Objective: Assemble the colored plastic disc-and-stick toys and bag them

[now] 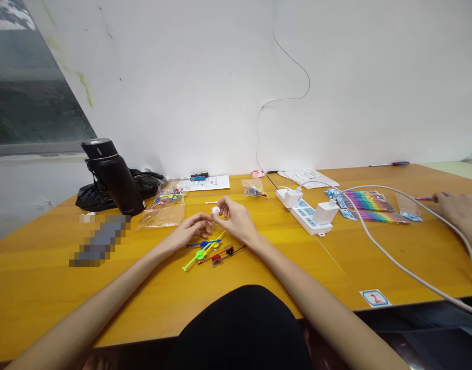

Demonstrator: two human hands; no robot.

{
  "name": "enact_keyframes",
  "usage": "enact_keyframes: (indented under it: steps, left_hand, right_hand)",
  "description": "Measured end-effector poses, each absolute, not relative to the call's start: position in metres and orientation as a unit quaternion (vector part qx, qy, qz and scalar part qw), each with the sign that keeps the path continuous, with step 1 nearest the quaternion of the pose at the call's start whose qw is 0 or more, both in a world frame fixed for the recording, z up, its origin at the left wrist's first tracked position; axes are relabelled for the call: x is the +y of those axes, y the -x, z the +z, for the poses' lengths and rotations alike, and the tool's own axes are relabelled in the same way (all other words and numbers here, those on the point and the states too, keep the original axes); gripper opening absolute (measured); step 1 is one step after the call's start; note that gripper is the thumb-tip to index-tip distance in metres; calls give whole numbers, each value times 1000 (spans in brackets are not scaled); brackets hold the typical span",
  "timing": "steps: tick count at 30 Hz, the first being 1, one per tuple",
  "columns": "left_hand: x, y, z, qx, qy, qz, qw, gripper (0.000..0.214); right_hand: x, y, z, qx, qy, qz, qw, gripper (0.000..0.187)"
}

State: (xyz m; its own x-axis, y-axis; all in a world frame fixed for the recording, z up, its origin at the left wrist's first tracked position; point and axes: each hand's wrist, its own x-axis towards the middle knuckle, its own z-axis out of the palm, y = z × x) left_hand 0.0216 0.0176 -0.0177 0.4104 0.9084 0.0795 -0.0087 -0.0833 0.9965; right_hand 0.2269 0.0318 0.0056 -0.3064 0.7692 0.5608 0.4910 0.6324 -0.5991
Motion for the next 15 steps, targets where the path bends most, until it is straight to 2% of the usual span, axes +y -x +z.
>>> enact_keyframes:
  steps: [6,10,12,15]
  left_hand:
    - [16,-19,-17,347,-670,359,550,23]
    - [11,-18,-10,341,-701,318,540,26]
    - [7,-18,-6,345,-712,297,534,28]
    - [3,-19,-2,353,-730,275,516,29]
  right_hand:
    - [38,-235,7,-778,440,106,436,19]
    - [44,-244,8,-772,484,77,405,18]
    - [48,-252,9,-767,530,48,358,20]
    - [51,-268,12,-747,619,3,241,23]
